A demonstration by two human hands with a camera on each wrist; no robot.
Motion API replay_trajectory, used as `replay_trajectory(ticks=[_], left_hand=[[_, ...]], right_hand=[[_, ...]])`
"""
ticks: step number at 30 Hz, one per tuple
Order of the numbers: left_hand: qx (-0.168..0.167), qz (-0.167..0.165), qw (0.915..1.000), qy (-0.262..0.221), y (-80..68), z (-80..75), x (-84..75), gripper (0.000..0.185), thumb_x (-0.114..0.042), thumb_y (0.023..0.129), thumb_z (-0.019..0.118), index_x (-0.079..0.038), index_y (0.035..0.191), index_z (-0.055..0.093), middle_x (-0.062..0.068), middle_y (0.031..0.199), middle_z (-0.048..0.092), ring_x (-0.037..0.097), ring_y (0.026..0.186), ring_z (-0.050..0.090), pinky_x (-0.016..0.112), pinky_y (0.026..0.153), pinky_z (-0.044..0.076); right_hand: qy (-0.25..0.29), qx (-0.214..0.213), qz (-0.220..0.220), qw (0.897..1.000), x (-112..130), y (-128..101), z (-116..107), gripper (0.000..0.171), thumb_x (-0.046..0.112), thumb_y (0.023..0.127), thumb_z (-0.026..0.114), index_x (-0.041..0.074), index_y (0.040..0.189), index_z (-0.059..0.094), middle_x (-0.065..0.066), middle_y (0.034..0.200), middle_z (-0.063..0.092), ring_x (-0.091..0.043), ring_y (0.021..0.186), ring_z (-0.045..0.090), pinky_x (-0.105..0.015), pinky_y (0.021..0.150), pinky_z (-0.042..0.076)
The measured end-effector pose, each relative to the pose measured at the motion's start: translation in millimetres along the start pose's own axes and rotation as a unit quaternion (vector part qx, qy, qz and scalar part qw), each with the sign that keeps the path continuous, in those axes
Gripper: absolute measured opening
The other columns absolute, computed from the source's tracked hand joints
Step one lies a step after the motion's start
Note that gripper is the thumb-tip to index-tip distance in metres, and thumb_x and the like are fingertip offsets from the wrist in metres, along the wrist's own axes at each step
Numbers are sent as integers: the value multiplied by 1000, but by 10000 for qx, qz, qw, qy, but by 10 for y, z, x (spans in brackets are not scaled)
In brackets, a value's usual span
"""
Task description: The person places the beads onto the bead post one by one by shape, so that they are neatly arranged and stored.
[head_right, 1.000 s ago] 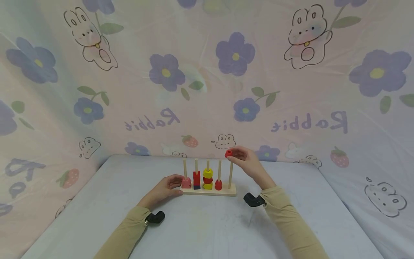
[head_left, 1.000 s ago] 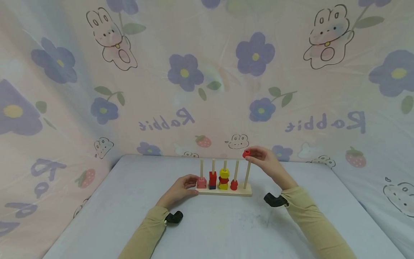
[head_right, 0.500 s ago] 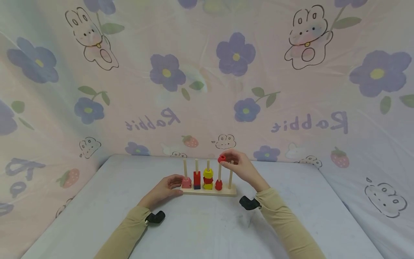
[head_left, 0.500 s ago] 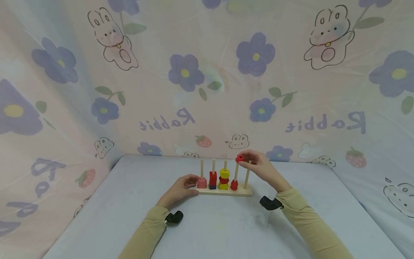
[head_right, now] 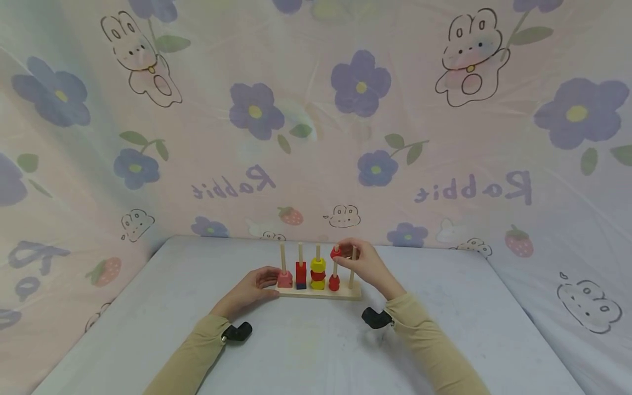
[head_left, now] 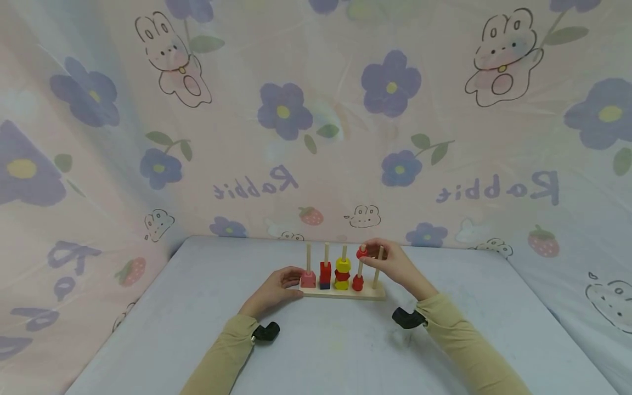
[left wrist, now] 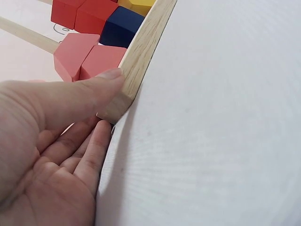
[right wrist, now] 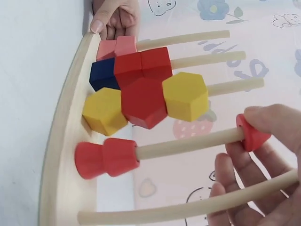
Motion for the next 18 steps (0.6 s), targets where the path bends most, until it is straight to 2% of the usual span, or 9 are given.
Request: replay_trajectory(ticks=[6,11,18], left_hand=[[16,-15,10000,-7,-8,7,-3,56,-2,80,76,-3,131,51,14,131,52,29,121,52,36,101,44],[33,7,10000,-13,-11,12,-7,56,-2,80,76,-2,130,51,14,131,53,29,120,52,35,101,44],[13,42,10000,75,-142,46,-319,52,6,82,70,4,130,49,21,129,52,36,120,51,44,102,43]], right_hand=[[229,-25,597,9980,-169,-30,78,30,16,84,75,0,107,64,-10,98,69,-22,92,64,-32,84,54],[187,44,977,9950,-299,-85,164,31,15,84,75,-3,107,65,-11,98,69,-25,94,64,-37,85,54],[136,33,992,9950,-473,-100,252,29,15,83,75,-2,106,67,-10,97,69,-23,92,64,-34,80,55]])
Point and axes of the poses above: each hand's wrist, its own y-axis towards the middle knuckle, its own z-axis out of the palm, x = y × z, the point moved 1 cm from there along y, towards the middle knuckle
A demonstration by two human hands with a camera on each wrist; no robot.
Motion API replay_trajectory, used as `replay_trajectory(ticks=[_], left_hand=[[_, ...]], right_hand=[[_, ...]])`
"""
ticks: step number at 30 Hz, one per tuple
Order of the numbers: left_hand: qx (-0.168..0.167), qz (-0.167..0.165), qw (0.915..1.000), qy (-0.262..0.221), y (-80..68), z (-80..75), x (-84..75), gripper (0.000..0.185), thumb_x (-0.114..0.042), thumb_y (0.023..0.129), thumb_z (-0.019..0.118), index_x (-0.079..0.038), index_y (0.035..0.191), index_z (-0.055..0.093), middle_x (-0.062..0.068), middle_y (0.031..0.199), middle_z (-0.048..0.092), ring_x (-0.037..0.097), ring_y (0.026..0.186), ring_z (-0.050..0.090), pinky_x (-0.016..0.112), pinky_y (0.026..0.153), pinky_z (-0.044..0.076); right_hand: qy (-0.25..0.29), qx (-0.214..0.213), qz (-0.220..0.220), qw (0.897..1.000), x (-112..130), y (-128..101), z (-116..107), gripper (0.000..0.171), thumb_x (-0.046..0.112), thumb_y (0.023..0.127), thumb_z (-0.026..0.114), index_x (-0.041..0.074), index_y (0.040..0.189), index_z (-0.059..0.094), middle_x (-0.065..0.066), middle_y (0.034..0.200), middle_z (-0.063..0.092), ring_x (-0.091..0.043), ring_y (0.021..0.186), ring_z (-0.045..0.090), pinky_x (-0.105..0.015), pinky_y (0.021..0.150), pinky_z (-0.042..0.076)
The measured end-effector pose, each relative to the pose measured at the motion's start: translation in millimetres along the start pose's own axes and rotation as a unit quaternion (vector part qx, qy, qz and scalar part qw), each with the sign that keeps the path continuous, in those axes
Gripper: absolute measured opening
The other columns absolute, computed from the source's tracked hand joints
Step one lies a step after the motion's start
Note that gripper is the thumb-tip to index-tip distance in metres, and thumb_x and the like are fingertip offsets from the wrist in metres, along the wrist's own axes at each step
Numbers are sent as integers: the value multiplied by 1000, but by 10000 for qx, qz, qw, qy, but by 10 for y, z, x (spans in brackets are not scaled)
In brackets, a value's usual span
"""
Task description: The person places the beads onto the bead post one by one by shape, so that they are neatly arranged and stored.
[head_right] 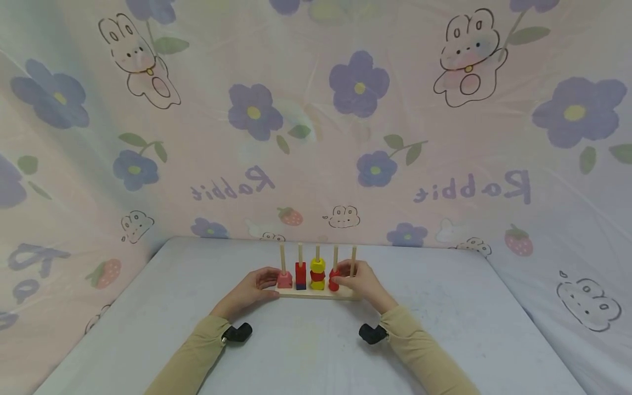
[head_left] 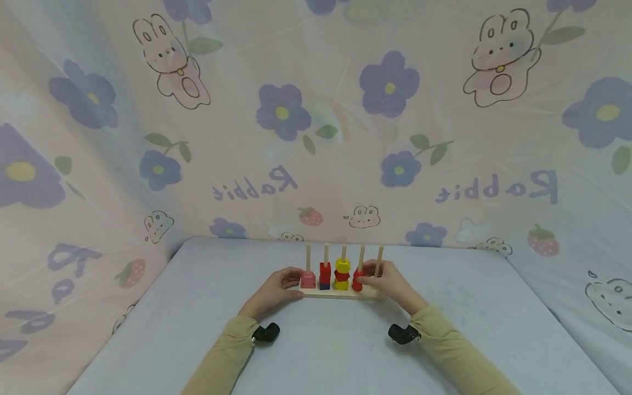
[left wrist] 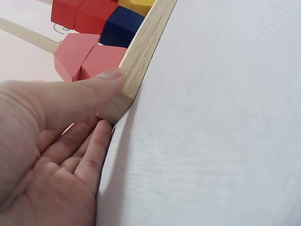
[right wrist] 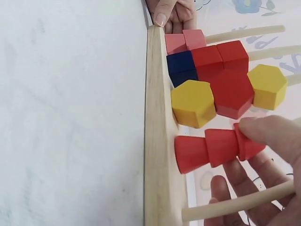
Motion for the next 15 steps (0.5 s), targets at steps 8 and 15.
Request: replay_trajectory(ticks=[8,15], left_hand=[[-76,-130,9999,-3,87,-17,229,55,3,82,72,0,132,49,17,130,52,33,121,51,41,102,43],[-60,-110,9999,-4,112,-26,292,56,-2,81,75,-3,131,51,13,130,53,29,120,53,37,101,44]], right_hand=[[-23,16,-44,10000,7,-47,15,30,14,84,75,0,108,65,-11,101,69,-25,95,63,-38,86,54],[-332,224,-617,9973,-20,-168,-82,41,11,87,71,-6,121,57,-19,111,64,-33,101,61,-48,91,51]])
Point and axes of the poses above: each hand's wrist, its own y-axis towards the middle knuckle, its own z-axis out of the palm, x = y × z, the point moved 1 cm from there along y, towards the middle knuckle
